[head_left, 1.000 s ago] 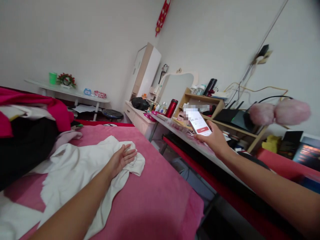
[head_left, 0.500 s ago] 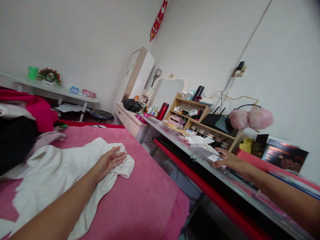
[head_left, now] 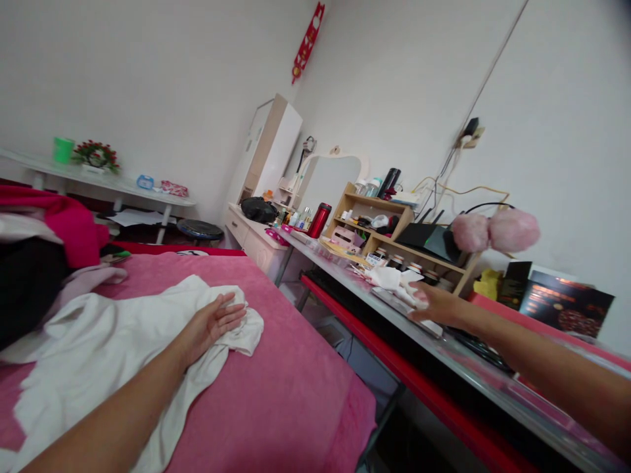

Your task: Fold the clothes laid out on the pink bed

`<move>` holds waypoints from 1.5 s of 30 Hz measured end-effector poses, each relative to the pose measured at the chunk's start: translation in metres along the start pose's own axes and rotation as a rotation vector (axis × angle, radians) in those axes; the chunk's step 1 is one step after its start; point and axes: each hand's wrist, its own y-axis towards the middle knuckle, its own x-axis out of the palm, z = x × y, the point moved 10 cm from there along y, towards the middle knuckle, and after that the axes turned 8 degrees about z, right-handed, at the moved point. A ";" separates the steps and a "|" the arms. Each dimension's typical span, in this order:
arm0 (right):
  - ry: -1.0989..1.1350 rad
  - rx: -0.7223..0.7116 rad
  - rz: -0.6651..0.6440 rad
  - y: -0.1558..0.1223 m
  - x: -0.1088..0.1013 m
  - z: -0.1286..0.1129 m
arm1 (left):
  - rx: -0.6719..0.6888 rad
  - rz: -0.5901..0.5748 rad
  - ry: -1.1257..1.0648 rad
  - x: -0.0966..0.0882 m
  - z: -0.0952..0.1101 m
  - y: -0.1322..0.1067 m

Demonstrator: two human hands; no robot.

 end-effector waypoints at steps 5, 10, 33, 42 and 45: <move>-0.012 -0.552 -0.495 -0.059 0.102 -0.154 | 0.007 0.012 0.019 -0.001 0.000 0.000; 0.168 -0.796 -0.668 -0.171 0.198 -0.269 | 0.023 0.002 0.000 -0.001 0.004 -0.003; 0.682 -0.205 -0.536 -0.277 0.355 -0.258 | 0.060 0.377 0.021 -0.029 0.012 0.003; 0.721 -0.131 -0.487 -0.277 0.354 -0.254 | 0.074 0.498 0.019 -0.048 0.012 0.006; 0.731 -0.128 -0.492 -0.277 0.354 -0.254 | 0.067 0.468 0.039 -0.046 0.010 0.007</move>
